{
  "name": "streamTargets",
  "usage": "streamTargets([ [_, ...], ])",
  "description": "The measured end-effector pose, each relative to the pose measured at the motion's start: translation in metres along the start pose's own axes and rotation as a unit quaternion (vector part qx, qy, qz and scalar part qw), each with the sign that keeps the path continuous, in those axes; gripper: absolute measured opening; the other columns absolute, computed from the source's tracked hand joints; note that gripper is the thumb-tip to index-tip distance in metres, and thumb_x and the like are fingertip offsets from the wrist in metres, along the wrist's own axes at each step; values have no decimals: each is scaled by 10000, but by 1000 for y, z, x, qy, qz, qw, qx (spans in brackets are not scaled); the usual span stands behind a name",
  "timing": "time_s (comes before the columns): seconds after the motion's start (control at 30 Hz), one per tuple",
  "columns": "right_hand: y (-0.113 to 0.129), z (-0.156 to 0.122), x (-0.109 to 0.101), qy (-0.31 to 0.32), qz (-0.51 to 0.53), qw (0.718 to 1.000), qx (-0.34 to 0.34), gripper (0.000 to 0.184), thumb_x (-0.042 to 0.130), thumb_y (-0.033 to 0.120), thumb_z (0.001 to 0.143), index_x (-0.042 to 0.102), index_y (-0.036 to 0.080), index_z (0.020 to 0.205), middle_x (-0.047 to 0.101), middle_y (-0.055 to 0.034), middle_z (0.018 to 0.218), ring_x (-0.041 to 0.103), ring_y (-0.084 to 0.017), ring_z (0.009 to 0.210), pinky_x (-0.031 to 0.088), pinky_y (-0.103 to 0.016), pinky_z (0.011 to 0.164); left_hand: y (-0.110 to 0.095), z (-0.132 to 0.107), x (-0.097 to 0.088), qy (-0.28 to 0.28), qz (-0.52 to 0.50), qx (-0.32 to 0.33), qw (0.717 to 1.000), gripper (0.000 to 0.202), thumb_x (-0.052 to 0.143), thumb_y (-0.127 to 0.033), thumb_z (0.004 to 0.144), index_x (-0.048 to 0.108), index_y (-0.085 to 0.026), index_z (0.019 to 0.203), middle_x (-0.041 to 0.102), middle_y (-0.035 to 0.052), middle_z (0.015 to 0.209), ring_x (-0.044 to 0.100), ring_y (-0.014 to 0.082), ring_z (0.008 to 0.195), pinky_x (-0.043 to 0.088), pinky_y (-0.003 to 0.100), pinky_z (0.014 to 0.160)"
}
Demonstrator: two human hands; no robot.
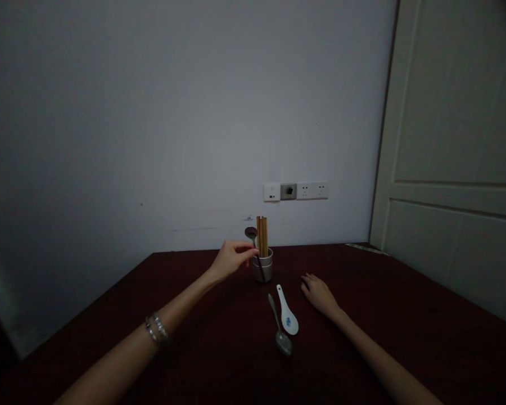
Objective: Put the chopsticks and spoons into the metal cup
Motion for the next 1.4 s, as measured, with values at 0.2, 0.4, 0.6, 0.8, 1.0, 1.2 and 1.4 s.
streamTargets([
  [0.2, -4, 1, 2, 0, 10, 1000, 5, 411, 378, 263, 803, 567, 103, 1131, 498, -148, 1242, 412, -237, 1190, 316, -361, 976, 6, 9, -8, -29, -44, -28, 998, 236, 597, -341, 700, 656, -118, 746, 534, -18, 505, 427, 59, 419, 330, 180, 426],
  [0.4, -11, 17, -7, 20, 103, 994, 37, 433, 437, 245, 762, 544, 76, 1145, 568, -139, 1159, 516, -213, 1087, 361, -320, 944, 23, 17, -13, -67, -68, -52, 994, 280, 625, -369, 662, 659, -108, 756, 569, -1, 531, 413, 54, 399, 316, 177, 393],
  [0.6, 11, 51, -43, -15, 296, 955, 22, 454, 542, 293, 727, 540, 115, 1145, 575, -128, 1151, 541, -213, 1055, 403, -329, 919, 31, 30, -20, -91, -73, -44, 992, 301, 623, -382, 661, 657, -96, 749, 640, 41, 670, 398, 34, 384, 325, 178, 385],
  [0.8, 51, 75, -42, 37, 450, 892, -12, 745, 652, 395, 648, 378, 143, 1293, 426, -156, 1304, 462, -244, 1146, 407, -368, 929, 42, 47, -23, -120, -81, -43, 989, 332, 635, -403, 639, 669, -94, 755, 628, 40, 627, 385, 40, 396, 343, 181, 376],
  [1.0, 67, 94, -7, 78, 516, 853, -10, 1042, 736, 415, 522, 190, 139, 1366, 277, -189, 1384, 347, -282, 1228, 312, -436, 996, 55, 81, -28, -153, -85, -48, 983, 303, 639, -376, 635, 675, -101, 758, 603, 21, 577, 341, 31, 377, 262, 174, 354],
  [1.2, 81, 97, 10, 106, 594, 795, -66, 954, 758, 337, 516, 263, 198, 1319, 389, -140, 1330, 403, -247, 1194, 313, -443, 995, 78, 116, -28, -162, -64, -57, 983, 313, 645, -374, 619, 678, -97, 762, 622, 29, 629, 344, 31, 399, 248, 180, 376],
  [1.4, 94, 89, 14, 133, 638, 750, -113, 840, 765, 275, 518, 343, 190, 1239, 488, -117, 1247, 482, -220, 1119, 362, -397, 963, 102, 136, -21, -149, -36, -80, 985, 281, 635, -331, 626, 677, -84, 752, 631, 42, 640, 348, 33, 396, 252, 181, 385],
])
Point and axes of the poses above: each hand's wrist, its own z-axis towards the middle knuckle, its own x-axis out of the palm, y = z × x, the point moved 4 cm from there along z, towards the middle knuckle
